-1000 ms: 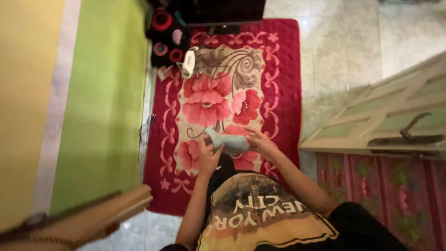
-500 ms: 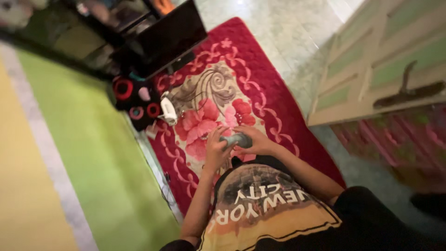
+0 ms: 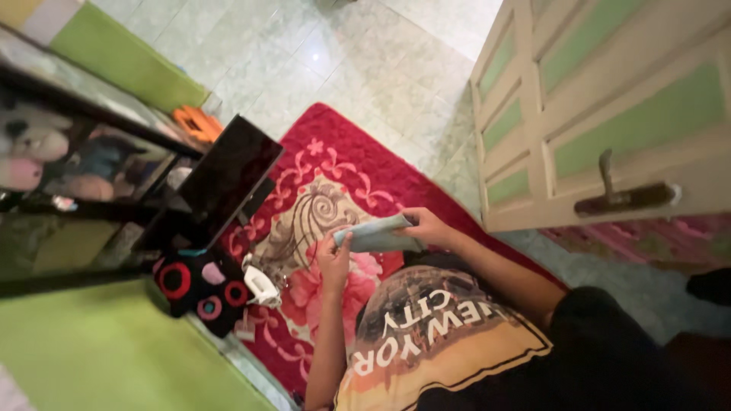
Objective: The person wipes a white paneled door with a light blue cloth, moving from the upper panels downward and covering the frame and handle area. The person folds the cloth once and continues wiping the same door surface.
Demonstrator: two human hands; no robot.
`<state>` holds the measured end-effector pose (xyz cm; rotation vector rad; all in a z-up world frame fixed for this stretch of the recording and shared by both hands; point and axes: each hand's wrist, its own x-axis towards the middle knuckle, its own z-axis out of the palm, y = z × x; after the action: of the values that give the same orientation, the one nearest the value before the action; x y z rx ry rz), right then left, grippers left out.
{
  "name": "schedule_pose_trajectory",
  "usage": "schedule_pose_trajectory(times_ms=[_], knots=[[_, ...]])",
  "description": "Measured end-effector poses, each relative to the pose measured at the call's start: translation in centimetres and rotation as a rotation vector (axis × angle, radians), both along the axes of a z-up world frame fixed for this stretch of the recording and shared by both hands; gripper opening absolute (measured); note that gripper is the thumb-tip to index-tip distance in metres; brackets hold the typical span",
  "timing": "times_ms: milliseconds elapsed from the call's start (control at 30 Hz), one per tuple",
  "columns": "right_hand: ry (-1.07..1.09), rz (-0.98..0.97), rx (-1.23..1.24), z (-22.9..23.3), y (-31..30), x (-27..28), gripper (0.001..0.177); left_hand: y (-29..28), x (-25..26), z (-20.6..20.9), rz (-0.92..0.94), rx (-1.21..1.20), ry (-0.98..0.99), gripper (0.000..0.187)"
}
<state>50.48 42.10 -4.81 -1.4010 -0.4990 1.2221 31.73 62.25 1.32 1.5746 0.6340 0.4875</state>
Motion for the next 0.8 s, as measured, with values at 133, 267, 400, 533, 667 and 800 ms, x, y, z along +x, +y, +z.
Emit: schedule_pose_trajectory(times_ms=[133, 267, 400, 533, 667, 800], knots=[[0.208, -0.002, 0.140, 0.2, 2.9, 6.7, 0.038, 2.6, 6.8, -3.6, 0.039, -0.221, -0.033, 0.022], [0.245, -0.035, 0.082, 3.5, 4.5, 11.1, 0.039, 3.5, 13.3, -4.8, 0.085, -0.327, 0.017, 0.028], [-0.016, -0.057, 0.246, 5.8, 5.8, 14.1, 0.049, 5.1, 19.5, -3.1, -0.053, -0.359, 0.021, 0.032], [0.108, -0.254, -0.040, 2.4, 7.2, 15.7, 0.029, 8.3, 24.8, -3.9, -0.166, -0.129, -0.011, 0.033], [0.161, -0.487, -0.064, -0.8, 9.3, 19.0, 0.030, 14.2, 30.1, -6.3, -0.443, -0.260, -0.164, 0.047], [0.280, -0.605, 0.011, -2.2, 12.7, 23.7, 0.033, 20.0, 36.4, -4.8, -0.760, -0.257, -0.051, 0.022]])
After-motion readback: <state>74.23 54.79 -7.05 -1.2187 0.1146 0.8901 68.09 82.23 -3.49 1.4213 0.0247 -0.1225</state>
